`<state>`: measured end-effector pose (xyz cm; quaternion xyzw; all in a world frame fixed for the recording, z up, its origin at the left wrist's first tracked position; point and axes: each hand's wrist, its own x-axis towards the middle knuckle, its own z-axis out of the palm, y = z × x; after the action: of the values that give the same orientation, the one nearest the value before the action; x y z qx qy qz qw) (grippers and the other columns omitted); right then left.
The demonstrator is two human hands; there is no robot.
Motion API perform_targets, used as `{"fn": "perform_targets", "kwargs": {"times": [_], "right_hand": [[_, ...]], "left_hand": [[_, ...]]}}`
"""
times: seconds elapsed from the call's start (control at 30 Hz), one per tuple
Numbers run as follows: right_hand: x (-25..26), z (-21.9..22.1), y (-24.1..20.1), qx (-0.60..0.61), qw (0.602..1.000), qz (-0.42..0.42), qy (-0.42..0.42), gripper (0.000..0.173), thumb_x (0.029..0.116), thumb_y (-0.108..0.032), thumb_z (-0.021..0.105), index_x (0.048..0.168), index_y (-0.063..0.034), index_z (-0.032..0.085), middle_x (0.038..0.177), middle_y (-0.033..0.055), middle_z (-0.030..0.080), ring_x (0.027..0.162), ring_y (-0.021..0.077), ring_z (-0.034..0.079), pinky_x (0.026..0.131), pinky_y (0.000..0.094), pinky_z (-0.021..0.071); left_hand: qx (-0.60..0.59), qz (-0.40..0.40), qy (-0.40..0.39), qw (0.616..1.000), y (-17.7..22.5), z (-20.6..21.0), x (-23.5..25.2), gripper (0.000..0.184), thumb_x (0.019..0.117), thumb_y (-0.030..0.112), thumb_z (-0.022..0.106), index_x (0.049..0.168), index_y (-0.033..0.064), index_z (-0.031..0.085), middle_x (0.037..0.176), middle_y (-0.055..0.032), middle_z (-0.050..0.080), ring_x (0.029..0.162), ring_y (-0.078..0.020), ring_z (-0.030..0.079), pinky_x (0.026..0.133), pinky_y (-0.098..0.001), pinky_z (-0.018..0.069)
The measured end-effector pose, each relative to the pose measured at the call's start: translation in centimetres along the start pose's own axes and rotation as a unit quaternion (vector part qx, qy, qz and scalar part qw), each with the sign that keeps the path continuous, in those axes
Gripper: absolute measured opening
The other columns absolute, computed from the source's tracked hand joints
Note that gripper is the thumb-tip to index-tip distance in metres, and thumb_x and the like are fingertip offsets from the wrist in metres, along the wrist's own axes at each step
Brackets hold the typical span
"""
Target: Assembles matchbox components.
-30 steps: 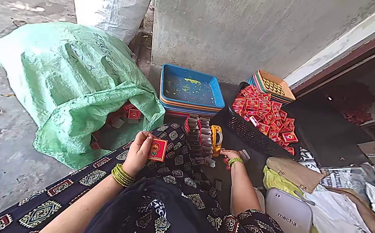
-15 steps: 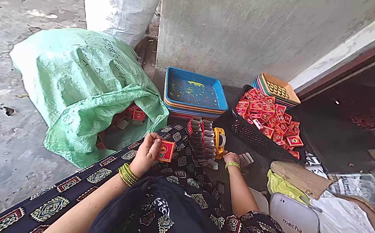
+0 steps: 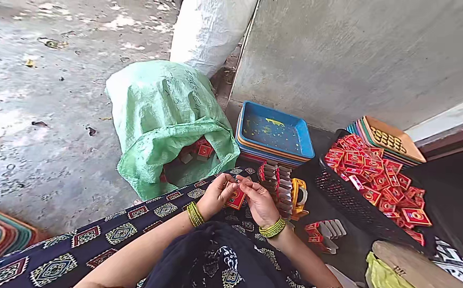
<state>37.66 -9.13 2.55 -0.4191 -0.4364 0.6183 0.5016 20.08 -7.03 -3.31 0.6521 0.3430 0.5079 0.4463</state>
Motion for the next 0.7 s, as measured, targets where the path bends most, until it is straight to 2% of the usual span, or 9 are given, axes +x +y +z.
{"fn": "perform_targets", "kwargs": {"times": [0.13, 0.27, 0.37, 0.4, 0.47, 0.53, 0.57, 0.63, 0.7], "right_hand": [[0.8, 0.2, 1.4, -0.019, 0.999, -0.007, 0.034, 0.016, 0.0985, -0.009, 0.066, 0.106, 0.0033, 0.073, 0.132, 0.0156, 0.067, 0.117, 0.0214, 0.065, 0.097, 0.0374, 0.0566], [1.1, 0.0, 2.1, -0.088, 0.991, -0.071, 0.067, 0.014, 0.0938, -0.014, 0.072, 0.094, -0.0009, 0.077, 0.130, 0.0139, 0.065, 0.120, 0.0209, 0.061, 0.099, 0.0342, 0.0540], [1.3, -0.1, 2.3, -0.092, 0.989, -0.073, 0.092, 0.012, 0.0902, -0.015, 0.076, 0.088, -0.0031, 0.077, 0.120, 0.0127, 0.067, 0.113, 0.0202, 0.061, 0.092, 0.0318, 0.0554], [1.3, -0.1, 2.2, -0.079, 0.990, -0.058, 0.099, 0.011, 0.0894, -0.014, 0.077, 0.089, -0.0022, 0.077, 0.115, 0.0125, 0.067, 0.109, 0.0198, 0.063, 0.089, 0.0318, 0.0563], [1.3, 0.0, 1.8, -0.034, 0.993, -0.006, 0.113, 0.015, 0.0881, -0.008, 0.077, 0.099, 0.0022, 0.074, 0.102, 0.0142, 0.071, 0.094, 0.0209, 0.068, 0.081, 0.0357, 0.0597], [1.3, -0.2, 1.3, -0.009, 0.992, 0.041, 0.116, 0.032, 0.0854, -0.004, 0.077, 0.110, -0.0001, 0.057, 0.096, 0.0136, 0.065, 0.084, 0.0211, 0.067, 0.073, 0.0374, 0.0607], [1.3, -0.3, 1.0, -0.009, 0.991, 0.048, 0.121, 0.040, 0.0821, -0.002, 0.078, 0.111, -0.0024, 0.051, 0.094, 0.0119, 0.062, 0.082, 0.0203, 0.065, 0.071, 0.0371, 0.0604], [1.3, -0.8, 0.6, -0.033, 0.990, 0.036, 0.131, 0.042, 0.0763, 0.004, 0.077, 0.109, -0.0034, 0.051, 0.094, 0.0098, 0.059, 0.080, 0.0182, 0.062, 0.067, 0.0338, 0.0582], [1.1, -1.5, 0.5, -0.071, 0.992, 0.019, 0.104, 0.037, 0.0808, 0.004, 0.071, 0.113, -0.0008, 0.054, 0.097, 0.0104, 0.062, 0.085, 0.0172, 0.064, 0.073, 0.0323, 0.0575]], "left_hand": [[-0.037, -0.010, -0.003, 0.999, -0.1, -0.1, 0.1, 0.042, 0.0985, 0.032, 0.069, 0.121, 0.0012, 0.053, 0.105, -0.0097, 0.068, 0.087, -0.0149, 0.070, 0.078, -0.0348, 0.0627], [0.000, 0.009, -0.005, 1.000, -0.1, 0.0, 0.2, 0.043, 0.0967, 0.032, 0.072, 0.120, 0.0012, 0.053, 0.106, -0.0100, 0.066, 0.089, -0.0133, 0.069, 0.081, -0.0326, 0.0613], [0.014, 0.036, -0.013, 0.999, 0.0, -0.1, 0.2, 0.043, 0.0952, 0.028, 0.073, 0.121, 0.0005, 0.052, 0.108, -0.0106, 0.067, 0.089, -0.0133, 0.069, 0.080, -0.0327, 0.0617], [0.018, 0.043, -0.017, 0.999, 0.0, -0.2, 0.1, 0.045, 0.0941, 0.028, 0.075, 0.122, 0.0004, 0.051, 0.108, -0.0105, 0.067, 0.090, -0.0133, 0.069, 0.081, -0.0326, 0.0617], [0.047, 0.045, -0.026, 0.998, 0.4, -0.2, -0.2, 0.051, 0.0915, 0.029, 0.078, 0.124, 0.0004, 0.050, 0.109, -0.0105, 0.067, 0.091, -0.0135, 0.069, 0.081, -0.0333, 0.0618], [0.085, 0.065, -0.021, 0.994, 0.7, 0.2, -0.6, 0.060, 0.0892, 0.029, 0.079, 0.129, -0.0006, 0.046, 0.112, -0.0121, 0.067, 0.090, -0.0141, 0.070, 0.081, -0.0342, 0.0625], [0.097, 0.086, -0.017, 0.991, 0.6, 0.5, -0.8, 0.064, 0.0885, 0.028, 0.080, 0.133, -0.0006, 0.043, 0.114, -0.0130, 0.066, 0.088, -0.0142, 0.071, 0.079, -0.0345, 0.0635], [0.109, 0.142, -0.012, 0.984, -0.1, 0.9, -0.8, 0.071, 0.0879, 0.028, 0.080, 0.138, 0.0037, 0.037, 0.118, -0.0140, 0.063, 0.085, -0.0144, 0.071, 0.075, -0.0334, 0.0636], [0.109, 0.185, -0.017, 0.977, -0.5, 1.0, -0.7, 0.073, 0.0897, 0.028, 0.076, 0.144, 0.0118, 0.031, 0.126, -0.0142, 0.058, 0.090, -0.0151, 0.069, 0.077, -0.0329, 0.0623]]}}
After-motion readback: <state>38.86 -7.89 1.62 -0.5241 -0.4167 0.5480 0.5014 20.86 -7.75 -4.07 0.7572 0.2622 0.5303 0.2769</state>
